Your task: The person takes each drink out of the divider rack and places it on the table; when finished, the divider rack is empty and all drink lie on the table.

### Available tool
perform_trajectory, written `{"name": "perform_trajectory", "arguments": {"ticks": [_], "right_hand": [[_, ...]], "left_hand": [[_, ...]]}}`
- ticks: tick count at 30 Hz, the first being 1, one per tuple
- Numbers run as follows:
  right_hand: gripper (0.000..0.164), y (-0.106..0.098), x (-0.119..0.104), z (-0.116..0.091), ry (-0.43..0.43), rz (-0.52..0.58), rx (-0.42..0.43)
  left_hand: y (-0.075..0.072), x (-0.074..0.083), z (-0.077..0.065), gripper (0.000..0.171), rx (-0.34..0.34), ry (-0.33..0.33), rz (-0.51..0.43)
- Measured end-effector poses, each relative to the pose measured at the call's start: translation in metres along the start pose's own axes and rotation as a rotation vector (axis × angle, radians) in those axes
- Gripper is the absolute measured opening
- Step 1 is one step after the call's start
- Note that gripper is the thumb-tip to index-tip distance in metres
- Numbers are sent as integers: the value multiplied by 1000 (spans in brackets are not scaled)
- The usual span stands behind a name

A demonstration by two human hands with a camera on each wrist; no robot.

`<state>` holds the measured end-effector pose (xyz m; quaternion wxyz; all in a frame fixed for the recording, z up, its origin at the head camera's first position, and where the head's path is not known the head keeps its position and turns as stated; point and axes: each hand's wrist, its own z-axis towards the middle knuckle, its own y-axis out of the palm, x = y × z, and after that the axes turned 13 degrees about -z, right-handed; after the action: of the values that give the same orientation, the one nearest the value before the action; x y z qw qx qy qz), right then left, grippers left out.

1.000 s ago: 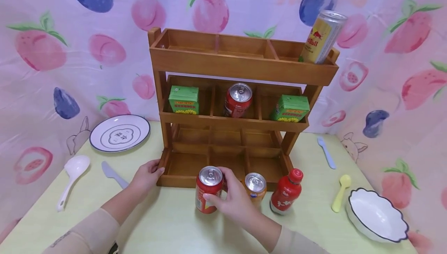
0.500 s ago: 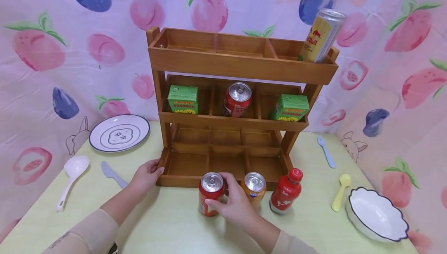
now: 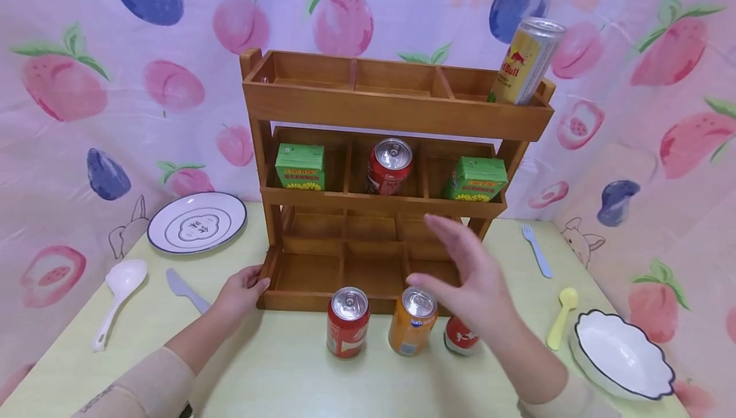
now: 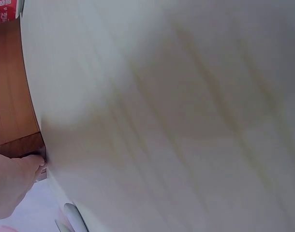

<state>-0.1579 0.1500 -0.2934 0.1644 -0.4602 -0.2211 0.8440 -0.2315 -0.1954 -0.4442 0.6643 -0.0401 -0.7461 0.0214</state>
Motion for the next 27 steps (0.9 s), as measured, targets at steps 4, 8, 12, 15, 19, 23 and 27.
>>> {"name": "perform_trajectory", "arguments": {"ticks": [4,8,12,15,19,23,27], "right_hand": [[66,-45,9,22,7,-15,184],[65,-72,34,46,102,-76,310],[71,-82,60,67,184,-134,266],[76,-82,74,78,235,-96,211],[78,-79,87,88,262,-18,168],[76,-76,94,96,263,-7,152],[68,-75,99,101,269,-28,164]], "left_hand": [[-2,-3,-1,46,7,6,-10],[-4,-6,0,45,13,16,-24],[-3,-6,1,45,6,23,-27],[-1,-6,2,46,6,20,-32],[1,-6,2,46,0,7,-31],[0,-6,1,46,-5,4,-37],[0,-6,2,46,-3,9,-41]]}}
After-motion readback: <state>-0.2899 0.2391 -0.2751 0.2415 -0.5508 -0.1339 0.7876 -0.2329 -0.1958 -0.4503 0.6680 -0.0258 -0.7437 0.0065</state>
